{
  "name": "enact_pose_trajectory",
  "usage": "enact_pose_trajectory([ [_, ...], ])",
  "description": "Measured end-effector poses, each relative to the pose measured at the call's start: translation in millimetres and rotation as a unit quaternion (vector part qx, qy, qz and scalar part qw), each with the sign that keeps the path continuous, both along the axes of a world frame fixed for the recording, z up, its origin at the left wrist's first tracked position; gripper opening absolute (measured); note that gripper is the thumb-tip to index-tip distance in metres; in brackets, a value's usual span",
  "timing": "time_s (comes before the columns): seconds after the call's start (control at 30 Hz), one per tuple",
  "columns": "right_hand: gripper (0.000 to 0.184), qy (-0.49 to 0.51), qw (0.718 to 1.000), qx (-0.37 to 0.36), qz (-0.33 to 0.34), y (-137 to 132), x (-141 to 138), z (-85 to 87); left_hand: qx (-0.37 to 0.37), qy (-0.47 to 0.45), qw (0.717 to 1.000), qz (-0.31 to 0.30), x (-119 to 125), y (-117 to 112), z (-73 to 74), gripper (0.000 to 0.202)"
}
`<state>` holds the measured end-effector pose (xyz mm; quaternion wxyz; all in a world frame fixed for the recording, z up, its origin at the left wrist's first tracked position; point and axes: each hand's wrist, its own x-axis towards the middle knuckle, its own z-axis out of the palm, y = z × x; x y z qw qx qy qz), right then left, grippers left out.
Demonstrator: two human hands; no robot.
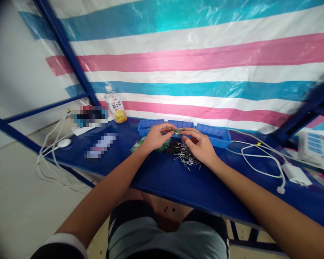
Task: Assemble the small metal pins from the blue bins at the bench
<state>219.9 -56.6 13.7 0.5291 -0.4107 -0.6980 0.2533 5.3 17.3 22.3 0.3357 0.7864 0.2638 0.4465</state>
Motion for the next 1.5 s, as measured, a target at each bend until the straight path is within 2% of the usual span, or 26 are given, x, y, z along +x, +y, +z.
enact_pose_trajectory([
  [0.07,0.023,-0.045,0.999,0.022,-0.018,-2,-1,2.8,0.038,0.017,0.999,0.018,-3,-1,4.4,0.019],
  [0.13,0.024,-0.091,0.994,0.045,-0.033,-3,0,4.2,0.082,0.035,0.994,0.061,-8,0,9.1,0.025],
  [0.3,0.024,-0.175,0.981,0.075,-0.031,-2,2,-0.3,0.189,0.105,0.95,0.225,-32,15,12.8,0.034],
  [0.37,0.025,-0.203,0.976,0.073,-0.014,-1,3,-2.8,0.19,0.16,0.929,0.275,-42,22,9.8,0.032],
  [0.43,0.026,-0.237,0.968,0.077,0.008,-1,3,-3.7,0.155,0.218,0.919,0.291,-48,25,5.6,0.03],
  [0.53,0.034,-0.297,0.949,0.099,0.031,-2,3,-1.4,0.11,0.286,0.914,0.267,-49,24,0.6,0.028],
  [0.67,0.049,-0.362,0.924,0.115,0.038,-2,4,1.2,0.126,0.301,0.908,0.265,-43,18,2.0,0.034],
  [0.77,0.038,-0.367,0.921,0.12,0.057,1,6,-1.5,0.157,0.255,0.919,0.256,-37,13,5.6,0.031],
  [0.9,0.023,-0.336,0.932,0.119,0.062,4,5,-6.1,0.199,0.208,0.945,0.156,-25,7,5.3,0.025],
  [1.07,0.019,-0.341,0.931,0.118,0.057,1,2,-4.2,0.226,0.194,0.952,0.066,-8,-5,0.5,0.027],
  [1.2,0.017,-0.342,0.932,0.113,0.03,0,1,-3.0,0.221,0.198,0.955,0.02,3,-13,-3.9,0.027],
  [1.3,0.013,-0.287,0.951,0.117,0.008,1,1,-3.8,0.199,0.192,0.961,0.02,7,-14,-7.3,0.026],
  [1.4,0.009,-0.226,0.969,0.098,-0.03,2,3,-3.6,0.149,0.179,0.971,0.056,8,-15,-8.6,0.032],
  [1.5,0.009,-0.197,0.975,0.069,-0.077,2,4,-2.4,0.113,0.165,0.977,0.074,7,-15,-6.9,0.039],
])
